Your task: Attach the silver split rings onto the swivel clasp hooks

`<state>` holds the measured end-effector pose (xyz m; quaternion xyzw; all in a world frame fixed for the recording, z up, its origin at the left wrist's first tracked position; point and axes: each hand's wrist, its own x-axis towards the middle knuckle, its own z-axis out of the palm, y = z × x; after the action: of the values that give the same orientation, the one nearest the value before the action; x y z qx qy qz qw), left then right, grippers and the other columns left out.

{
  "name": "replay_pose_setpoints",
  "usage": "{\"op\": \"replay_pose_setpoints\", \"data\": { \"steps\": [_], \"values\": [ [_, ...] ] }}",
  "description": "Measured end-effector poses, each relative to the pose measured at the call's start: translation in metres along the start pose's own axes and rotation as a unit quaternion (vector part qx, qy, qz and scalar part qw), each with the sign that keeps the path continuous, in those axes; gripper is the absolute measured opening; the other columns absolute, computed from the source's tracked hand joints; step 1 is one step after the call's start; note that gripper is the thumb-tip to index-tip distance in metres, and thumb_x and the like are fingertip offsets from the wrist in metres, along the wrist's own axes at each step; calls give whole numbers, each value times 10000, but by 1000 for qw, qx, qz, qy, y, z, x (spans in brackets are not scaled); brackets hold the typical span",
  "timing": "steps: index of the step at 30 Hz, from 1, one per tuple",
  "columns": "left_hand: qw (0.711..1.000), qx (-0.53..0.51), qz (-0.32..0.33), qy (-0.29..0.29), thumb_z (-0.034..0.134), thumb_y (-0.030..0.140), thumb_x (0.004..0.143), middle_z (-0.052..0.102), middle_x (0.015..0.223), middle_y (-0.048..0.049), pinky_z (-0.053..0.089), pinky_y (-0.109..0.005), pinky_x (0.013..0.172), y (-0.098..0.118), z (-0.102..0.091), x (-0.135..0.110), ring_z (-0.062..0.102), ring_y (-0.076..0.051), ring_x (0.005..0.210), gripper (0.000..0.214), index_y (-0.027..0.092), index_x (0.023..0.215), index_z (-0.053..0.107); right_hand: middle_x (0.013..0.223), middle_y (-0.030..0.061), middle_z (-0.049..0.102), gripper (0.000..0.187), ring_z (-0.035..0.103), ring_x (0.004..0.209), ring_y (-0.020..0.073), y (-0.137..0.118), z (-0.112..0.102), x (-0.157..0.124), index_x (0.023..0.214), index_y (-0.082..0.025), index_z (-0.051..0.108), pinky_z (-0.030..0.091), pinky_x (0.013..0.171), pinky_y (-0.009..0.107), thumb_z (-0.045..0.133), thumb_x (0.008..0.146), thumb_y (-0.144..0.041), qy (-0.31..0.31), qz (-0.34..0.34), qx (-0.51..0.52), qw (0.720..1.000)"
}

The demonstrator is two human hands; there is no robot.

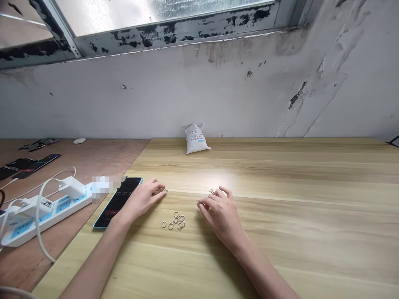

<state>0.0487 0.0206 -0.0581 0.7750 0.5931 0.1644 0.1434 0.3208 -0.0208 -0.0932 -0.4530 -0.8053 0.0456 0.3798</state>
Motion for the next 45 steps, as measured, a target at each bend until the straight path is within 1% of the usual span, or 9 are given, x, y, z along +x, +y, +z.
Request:
{"op": "replay_pose_setpoints", "data": {
  "steps": [6, 9, 14, 18, 23, 28, 33, 38, 45],
  "values": [
    [998, -32, 57, 20, 531, 288, 903, 657, 874, -47, 441, -316, 712, 7, 7, 5, 608, -207, 806, 200, 209, 813, 691, 653, -37, 679, 171, 602, 701, 164, 1, 2, -1, 832, -257, 694, 355, 1000, 491, 551, 925, -239, -13, 8, 11, 1000],
    [992, -109, 65, 16, 568, 265, 877, 709, 884, -48, 484, -320, 754, 16, 11, 4, 643, -203, 822, 157, 209, 845, 711, 669, -34, 685, 166, 596, 698, 163, 2, 2, -1, 847, -251, 690, 362, 997, 489, 546, 929, -241, -18, 21, 30, 999],
    [944, -324, 32, -52, 601, 274, 851, 755, 895, -62, 560, -303, 752, 46, 25, -4, 705, -205, 849, 159, 191, 885, 733, 782, 14, 723, 192, 610, 720, 175, -2, 2, 2, 882, -243, 707, 459, 819, 387, 532, 938, -298, -50, 68, 112, 990],
    [911, -402, 29, -90, 605, 298, 857, 757, 913, -78, 566, -285, 754, 65, 32, -11, 714, -212, 892, 191, 172, 925, 733, 774, 26, 721, 276, 624, 724, 180, -11, 3, 5, 831, -232, 728, 459, 730, 325, 524, 937, -383, -84, 125, 206, 967],
    [895, -438, 30, -79, 633, 325, 853, 765, 887, -79, 555, -278, 751, 71, 34, -14, 717, -215, 877, 214, 168, 941, 750, 758, 39, 711, 353, 639, 749, 190, -17, 3, 8, 758, -192, 709, 466, 699, 293, 528, 917, -449, -104, 196, 320, 921],
    [885, -461, 6, -68, 650, 358, 842, 766, 926, -92, 513, -247, 633, 73, 37, -14, 703, -203, 797, 260, 167, 969, 772, 740, 35, 697, 404, 623, 736, 177, -15, 4, 9, 704, -171, 691, 459, 695, 272, 545, 889, -500, -97, 242, 368, 893],
    [870, -489, -21, -62, 687, 364, 816, 764, 929, -99, 501, -254, 624, 77, 41, -14, 695, -202, 780, 269, 159, 969, 772, 725, 34, 690, 389, 614, 712, 171, -16, 5, 10, 756, -172, 726, 466, 695, 274, 567, 876, -507, -85, 252, 375, 888],
    [878, -476, -56, -13, 755, 372, 751, 740, 812, -66, 503, -245, 627, 80, 43, -12, 669, -168, 703, 232, 146, 806, 738, 690, 24, 671, 393, 600, 684, 165, -17, 7, 9, 793, -177, 735, 458, 663, 266, 573, 867, -528, -77, 271, 382, 880],
    [873, -484, -42, -34, 694, 416, 807, 744, 875, -70, 572, -283, 711, 83, 43, -15, 672, -190, 801, 272, 155, 843, 762, 712, 33, 666, 375, 593, 705, 164, -16, 11, 8, 757, -169, 681, 459, 680, 272, 583, 861, -516, -64, 279, 388, 876]
  ]
}}
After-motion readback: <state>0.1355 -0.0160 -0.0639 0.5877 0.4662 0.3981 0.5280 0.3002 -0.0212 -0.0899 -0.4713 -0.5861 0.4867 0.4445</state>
